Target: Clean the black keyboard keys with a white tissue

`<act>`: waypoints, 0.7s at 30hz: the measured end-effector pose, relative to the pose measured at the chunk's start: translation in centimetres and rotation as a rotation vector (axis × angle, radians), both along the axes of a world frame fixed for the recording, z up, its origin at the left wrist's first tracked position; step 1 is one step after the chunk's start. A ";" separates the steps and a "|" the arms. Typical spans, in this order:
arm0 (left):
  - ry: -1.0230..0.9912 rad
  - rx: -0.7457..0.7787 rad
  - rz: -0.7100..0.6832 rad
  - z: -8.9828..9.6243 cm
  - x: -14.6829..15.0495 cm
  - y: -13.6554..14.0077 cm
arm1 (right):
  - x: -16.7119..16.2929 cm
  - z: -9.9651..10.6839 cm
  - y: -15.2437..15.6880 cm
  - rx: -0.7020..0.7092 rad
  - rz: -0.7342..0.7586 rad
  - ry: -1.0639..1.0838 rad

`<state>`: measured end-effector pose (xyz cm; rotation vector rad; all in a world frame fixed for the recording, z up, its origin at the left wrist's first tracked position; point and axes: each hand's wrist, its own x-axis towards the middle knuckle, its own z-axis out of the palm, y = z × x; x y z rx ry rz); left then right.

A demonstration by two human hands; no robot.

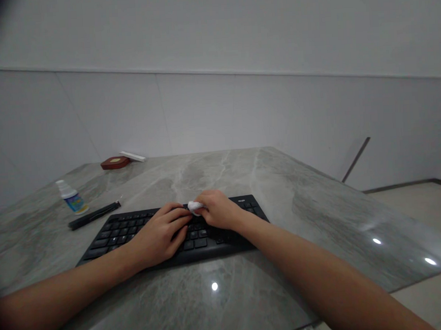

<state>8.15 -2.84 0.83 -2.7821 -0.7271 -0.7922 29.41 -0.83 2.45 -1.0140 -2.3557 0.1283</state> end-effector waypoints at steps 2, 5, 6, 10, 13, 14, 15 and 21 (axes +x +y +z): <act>0.003 0.001 -0.001 0.0 0.0 0.0 | 0.0 0.1 0.0 -0.009 0.012 -0.023; 0.003 0.007 -0.002 -0.1 0.1 0.0 | 0.2 0.4 0.0 -0.005 -0.015 -0.069; 0.002 0.007 -0.003 -0.1 0.1 0.1 | 0.3 0.4 0.1 0.002 -0.024 -0.081; 0.000 -0.001 -0.006 0.0 0.1 0.0 | 0.5 0.2 0.3 0.040 -0.057 -0.074; -0.001 -0.003 -0.004 0.0 0.0 -0.1 | 0.6 0.0 0.5 0.042 -0.071 -0.051; -0.001 -0.003 -0.003 0.0 0.0 -0.1 | 0.6 -0.1 0.5 0.036 -0.067 -0.051; 0.000 -0.003 -0.003 0.0 0.0 -0.1 | 0.6 0.0 0.5 0.030 -0.060 -0.052; -0.005 -0.011 -0.008 0.0 0.0 -0.1 | 0.6 0.6 0.1 0.011 0.000 -0.070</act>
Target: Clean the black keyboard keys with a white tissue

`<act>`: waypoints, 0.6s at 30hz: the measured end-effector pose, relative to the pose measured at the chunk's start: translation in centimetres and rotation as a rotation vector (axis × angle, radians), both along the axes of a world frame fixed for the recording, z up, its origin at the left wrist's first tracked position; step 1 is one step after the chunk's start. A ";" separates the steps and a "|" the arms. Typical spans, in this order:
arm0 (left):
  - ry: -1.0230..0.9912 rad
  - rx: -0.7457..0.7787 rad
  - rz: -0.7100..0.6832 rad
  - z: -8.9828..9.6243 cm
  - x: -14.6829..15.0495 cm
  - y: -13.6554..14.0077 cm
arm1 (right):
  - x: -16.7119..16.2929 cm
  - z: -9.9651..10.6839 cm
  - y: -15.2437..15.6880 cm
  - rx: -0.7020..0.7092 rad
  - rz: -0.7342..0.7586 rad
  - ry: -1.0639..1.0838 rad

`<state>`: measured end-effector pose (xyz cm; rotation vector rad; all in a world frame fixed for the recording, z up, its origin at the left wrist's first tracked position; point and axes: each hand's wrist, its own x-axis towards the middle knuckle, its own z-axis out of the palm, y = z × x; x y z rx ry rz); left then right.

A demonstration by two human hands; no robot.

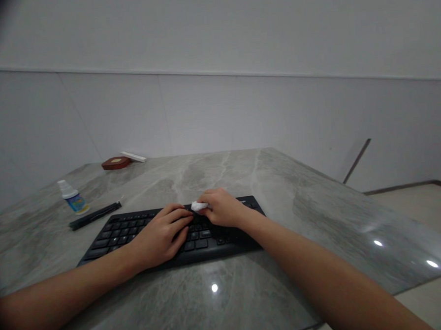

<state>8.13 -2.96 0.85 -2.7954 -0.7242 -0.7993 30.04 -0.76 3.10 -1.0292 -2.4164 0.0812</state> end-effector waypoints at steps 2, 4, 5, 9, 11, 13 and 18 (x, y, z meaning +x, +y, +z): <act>-0.003 -0.001 -0.003 0.1 0.0 0.0 | 0.1 0.1 0.0 -0.006 -0.024 -0.002; -0.007 -0.001 -0.007 0.1 0.1 0.0 | 0.2 0.0 0.1 -0.007 -0.055 0.002; -0.010 0.000 -0.009 0.1 0.1 0.0 | 0.2 0.0 0.1 -0.008 -0.063 0.007; -0.009 -0.007 -0.013 0.0 0.1 0.1 | 0.3 0.1 0.0 -0.027 -0.024 0.021; -0.005 -0.007 -0.012 -0.1 0.1 0.1 | 0.3 0.2 -0.1 -0.049 0.005 0.000; -0.010 -0.002 -0.014 -0.1 0.1 0.1 | 0.3 0.3 -0.2 -0.065 0.006 -0.017; -0.008 0.000 -0.015 0.0 0.1 0.0 | -0.1 -0.2 -0.2 -0.048 0.013 0.037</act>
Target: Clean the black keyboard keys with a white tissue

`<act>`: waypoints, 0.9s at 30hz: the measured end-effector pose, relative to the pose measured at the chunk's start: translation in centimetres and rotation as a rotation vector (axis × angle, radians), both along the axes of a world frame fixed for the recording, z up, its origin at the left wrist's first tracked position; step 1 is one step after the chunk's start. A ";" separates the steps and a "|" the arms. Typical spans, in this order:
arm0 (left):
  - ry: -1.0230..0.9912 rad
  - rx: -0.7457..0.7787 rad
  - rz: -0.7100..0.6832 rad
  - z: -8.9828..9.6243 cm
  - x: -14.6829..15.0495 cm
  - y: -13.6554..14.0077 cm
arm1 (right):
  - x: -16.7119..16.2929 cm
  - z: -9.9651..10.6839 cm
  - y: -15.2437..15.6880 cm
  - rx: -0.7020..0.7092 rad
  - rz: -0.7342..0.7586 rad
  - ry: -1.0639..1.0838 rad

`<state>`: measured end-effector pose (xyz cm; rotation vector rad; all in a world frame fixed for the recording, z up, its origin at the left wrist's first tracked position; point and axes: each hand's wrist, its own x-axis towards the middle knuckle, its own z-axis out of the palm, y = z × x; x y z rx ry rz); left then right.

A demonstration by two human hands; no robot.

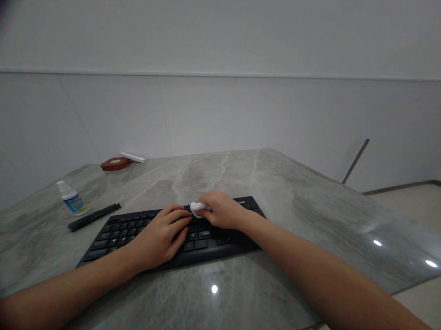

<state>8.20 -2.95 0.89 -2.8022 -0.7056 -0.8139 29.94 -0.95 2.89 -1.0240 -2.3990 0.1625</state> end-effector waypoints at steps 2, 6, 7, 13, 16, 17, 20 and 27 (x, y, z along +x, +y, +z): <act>0.004 -0.003 0.000 0.1 0.0 0.0 | -0.1 -0.1 0.0 0.006 0.015 0.007; -0.007 -0.007 -0.002 0.1 0.0 0.0 | 0.4 0.2 0.2 0.018 -0.014 -0.060; -0.008 -0.009 -0.004 0.1 0.0 0.0 | 0.5 0.3 0.3 0.022 -0.026 -0.067; -0.022 -0.005 -0.013 0.0 0.0 0.0 | 0.2 -0.1 0.2 0.029 0.005 -0.024; -0.023 -0.006 -0.012 0.0 0.1 0.0 | 0.2 0.2 0.1 -0.004 0.040 -0.035; -0.023 -0.007 -0.010 0.0 0.1 0.0 | 0.3 0.4 0.1 -0.013 0.040 -0.042; -0.016 -0.013 -0.007 0.0 0.1 0.0 | 0.7 0.9 0.1 -0.028 0.021 -0.061; -0.010 -0.003 -0.009 0.0 0.1 0.0 | 0.4 0.3 0.2 -0.048 0.042 -0.017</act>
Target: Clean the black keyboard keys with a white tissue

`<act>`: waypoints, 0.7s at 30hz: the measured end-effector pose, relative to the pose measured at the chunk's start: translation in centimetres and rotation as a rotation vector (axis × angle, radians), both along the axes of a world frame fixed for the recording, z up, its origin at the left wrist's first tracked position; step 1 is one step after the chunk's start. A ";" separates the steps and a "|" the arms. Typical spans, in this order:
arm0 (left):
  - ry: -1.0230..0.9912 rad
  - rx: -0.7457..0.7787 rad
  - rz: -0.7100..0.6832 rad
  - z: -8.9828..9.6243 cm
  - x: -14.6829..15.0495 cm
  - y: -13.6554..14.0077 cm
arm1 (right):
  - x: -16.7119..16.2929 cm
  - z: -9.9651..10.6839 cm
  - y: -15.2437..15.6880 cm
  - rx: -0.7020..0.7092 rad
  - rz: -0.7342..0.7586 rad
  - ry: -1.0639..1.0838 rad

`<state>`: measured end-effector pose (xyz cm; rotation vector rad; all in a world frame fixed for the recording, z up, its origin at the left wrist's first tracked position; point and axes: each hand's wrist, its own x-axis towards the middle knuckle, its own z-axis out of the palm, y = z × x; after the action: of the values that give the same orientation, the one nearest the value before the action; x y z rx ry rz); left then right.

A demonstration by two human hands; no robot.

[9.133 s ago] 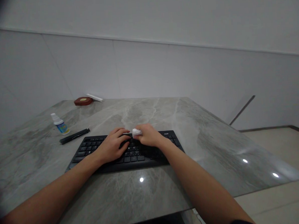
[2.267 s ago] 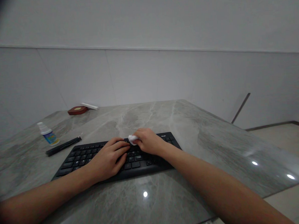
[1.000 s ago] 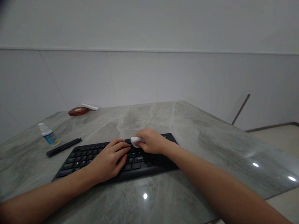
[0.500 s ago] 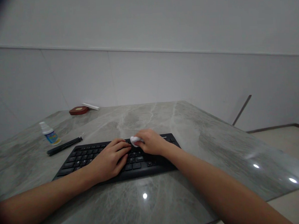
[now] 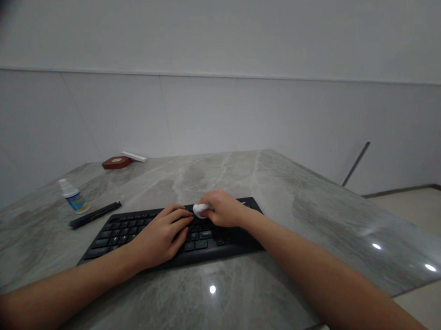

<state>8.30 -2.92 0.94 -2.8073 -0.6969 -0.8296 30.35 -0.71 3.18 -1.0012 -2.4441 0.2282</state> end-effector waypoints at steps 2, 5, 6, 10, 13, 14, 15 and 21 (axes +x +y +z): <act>0.004 -0.002 0.001 0.1 0.0 0.0 | -0.2 -0.3 0.0 0.020 0.023 0.017; 0.017 -0.012 0.006 0.1 0.0 -0.1 | -0.3 -0.5 0.0 0.049 0.044 0.023; 0.020 -0.013 0.007 0.1 0.0 -0.1 | -0.3 -0.6 0.1 0.058 0.040 0.016; 0.021 -0.012 0.010 0.1 -0.1 -0.1 | -0.2 -0.8 0.5 0.127 -0.035 -0.031; 0.017 -0.016 0.012 0.0 -0.1 0.0 | -0.2 -0.9 0.7 0.137 -0.080 -0.021; 0.017 -0.016 0.012 0.0 -0.1 0.0 | -0.3 -0.9 0.6 0.127 -0.084 -0.009; 0.017 -0.016 0.011 0.0 -0.1 0.0 | -0.4 -0.9 0.6 0.114 -0.081 0.004; 0.020 -0.019 0.004 0.1 0.0 -0.1 | -0.6 -0.2 0.1 0.036 -0.012 -0.009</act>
<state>8.26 -2.99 1.04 -2.8259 -0.7109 -0.7979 29.76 -0.63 2.96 -1.0027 -2.4412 0.1749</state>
